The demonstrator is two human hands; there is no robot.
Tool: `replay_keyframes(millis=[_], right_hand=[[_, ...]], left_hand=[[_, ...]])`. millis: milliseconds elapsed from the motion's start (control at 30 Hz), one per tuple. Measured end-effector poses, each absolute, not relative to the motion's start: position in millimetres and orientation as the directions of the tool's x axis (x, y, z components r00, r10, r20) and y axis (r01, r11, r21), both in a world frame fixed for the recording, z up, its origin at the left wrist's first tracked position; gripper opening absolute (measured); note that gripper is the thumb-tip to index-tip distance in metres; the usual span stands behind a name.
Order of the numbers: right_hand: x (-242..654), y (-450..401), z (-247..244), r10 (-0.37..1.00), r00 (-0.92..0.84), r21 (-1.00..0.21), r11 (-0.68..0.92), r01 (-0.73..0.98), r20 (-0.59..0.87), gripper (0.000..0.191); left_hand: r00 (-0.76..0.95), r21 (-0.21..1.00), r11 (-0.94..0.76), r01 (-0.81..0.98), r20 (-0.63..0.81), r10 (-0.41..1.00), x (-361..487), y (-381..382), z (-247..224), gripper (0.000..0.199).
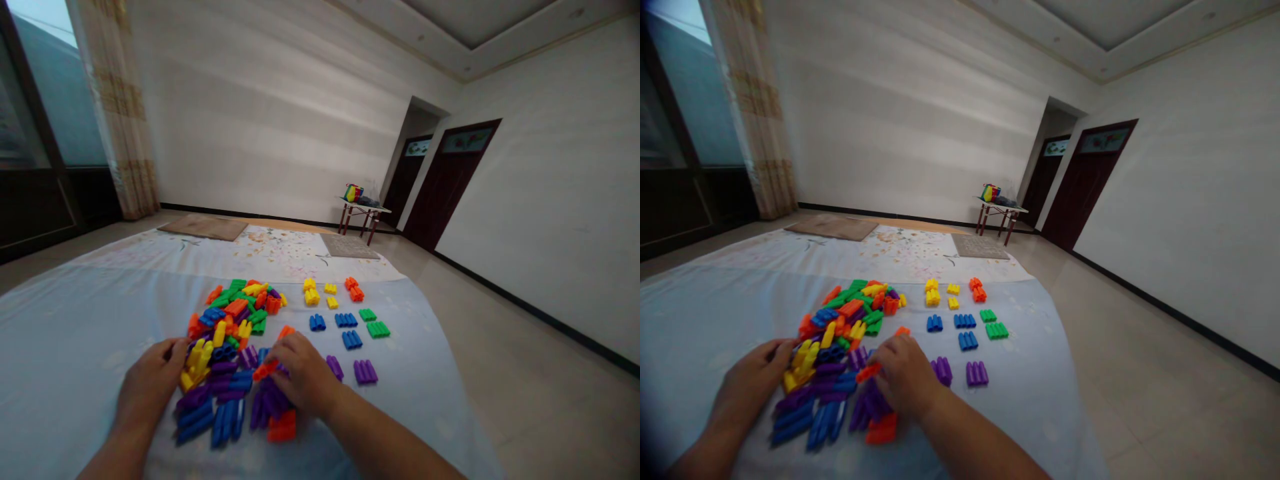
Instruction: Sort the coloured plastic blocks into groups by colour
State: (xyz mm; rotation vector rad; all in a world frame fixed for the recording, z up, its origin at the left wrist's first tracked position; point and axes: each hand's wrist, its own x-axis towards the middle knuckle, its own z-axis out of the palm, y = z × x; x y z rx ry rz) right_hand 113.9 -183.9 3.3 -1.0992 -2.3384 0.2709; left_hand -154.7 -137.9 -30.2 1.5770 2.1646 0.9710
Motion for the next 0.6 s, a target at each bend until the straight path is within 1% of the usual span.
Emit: replay_keyframes(millis=[100,267,367,433,533,600], right_hand=[[126.9,-199.0,-6.8,0.761,-0.547,-0.453,0.648,0.612,0.350,0.022],[134.5,-203.2,-8.1,0.797,-0.511,-0.522,0.600,0.606,0.323,0.022],[129.0,-199.7,-7.0,0.829,-0.470,-0.516,0.558,0.650,0.303,0.031],[123.4,-197.2,-7.5,0.846,-0.475,-0.487,0.530,0.694,0.243,0.036],[118.9,-194.0,-4.6,0.841,-0.511,-0.455,0.529,0.716,0.174,0.037],[124.6,-190.1,2.5,0.831,-0.509,-0.479,0.549,0.685,0.225,0.041]], left_hand=[[-0.357,0.683,0.160,0.713,0.157,0.921,-152.9,-139.7,-30.3,0.035],[-0.356,0.661,0.127,0.739,0.223,0.907,-155.6,-140.7,-36.2,0.038],[-0.365,0.645,0.129,0.754,0.248,0.897,-156.9,-142.2,-36.0,0.040],[-0.376,0.637,0.142,0.758,0.249,0.893,-156.1,-143.7,-33.2,0.041],[-0.392,0.629,0.169,0.759,0.234,0.890,-157.0,-144.2,-31.9,0.037],[-0.398,0.624,0.180,0.760,0.228,0.888,-162.6,-141.2,-37.2,0.031]])
